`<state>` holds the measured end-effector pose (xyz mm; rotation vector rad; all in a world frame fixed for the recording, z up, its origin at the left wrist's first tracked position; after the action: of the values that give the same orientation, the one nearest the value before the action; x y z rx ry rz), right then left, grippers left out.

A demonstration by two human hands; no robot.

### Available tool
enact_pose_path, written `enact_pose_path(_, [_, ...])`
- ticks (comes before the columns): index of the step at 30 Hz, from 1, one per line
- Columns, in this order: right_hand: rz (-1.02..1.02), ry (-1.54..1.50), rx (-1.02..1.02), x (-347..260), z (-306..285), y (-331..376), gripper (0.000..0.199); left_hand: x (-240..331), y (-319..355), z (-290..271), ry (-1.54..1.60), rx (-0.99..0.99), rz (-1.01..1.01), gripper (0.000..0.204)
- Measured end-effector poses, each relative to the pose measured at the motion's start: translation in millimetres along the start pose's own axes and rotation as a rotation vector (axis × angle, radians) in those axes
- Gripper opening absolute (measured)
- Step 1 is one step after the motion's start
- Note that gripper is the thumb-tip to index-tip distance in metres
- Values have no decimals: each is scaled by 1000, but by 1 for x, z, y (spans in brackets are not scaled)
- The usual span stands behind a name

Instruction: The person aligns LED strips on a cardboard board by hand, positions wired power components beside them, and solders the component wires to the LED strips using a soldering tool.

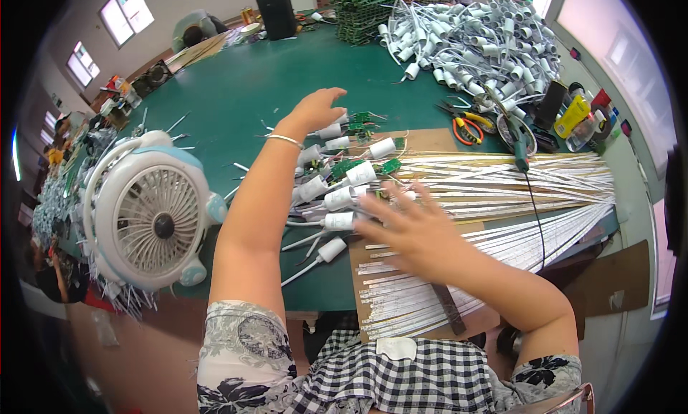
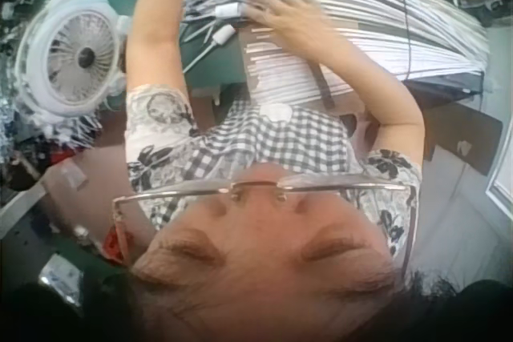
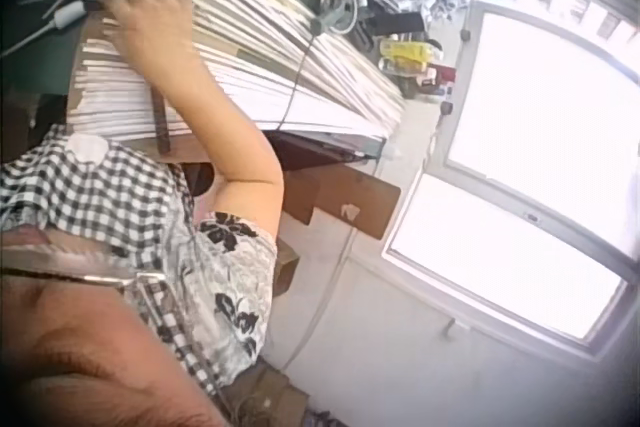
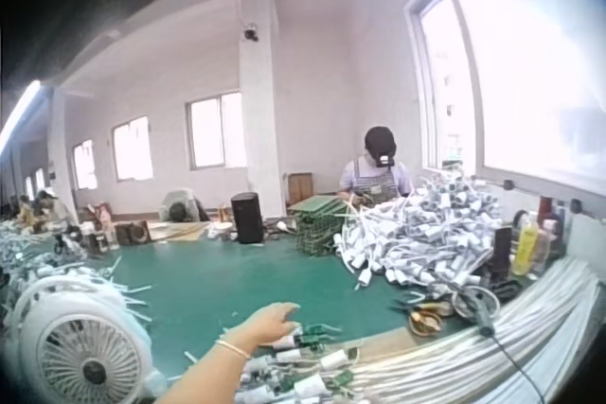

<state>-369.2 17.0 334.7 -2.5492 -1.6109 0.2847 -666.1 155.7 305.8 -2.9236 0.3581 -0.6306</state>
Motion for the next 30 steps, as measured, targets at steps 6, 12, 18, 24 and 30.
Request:
enact_pose_path(6, [896, -237, 585, 219, 11, 91, 41, -10, -74, 57, -40, -205, 119, 39])
enact_pose_path(12, [1337, -524, 711, 322, 32, 128, 50, -13, -66, 30, 515, 144, -187, 19])
enact_pose_path(18, [1434, -372, 247, 336, 36, 58, 78, 21, -17, -58, 836, 747, 21, 15])
enact_pose_path(24, [1622, -510, 458, 365, 40, 83, 67, 219, 50, -116, -398, 496, 363, 29])
enact_pose_path(30, [1409, -658, 1301, 290, -38, 143, 71, 285, 167, -10, -444, 43, 358, 7])
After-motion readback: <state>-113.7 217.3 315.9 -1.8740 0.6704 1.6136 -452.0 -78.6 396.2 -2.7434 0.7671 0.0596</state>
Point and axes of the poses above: each hand's wrist, its own y-axis away from the middle knuckle, its own z-axis out of the palm, x = y × z, the point moved 2 cm from there along -y, towards the middle knuckle, and after that the axes turned 11 degrees about z, right-handed, at the moved point
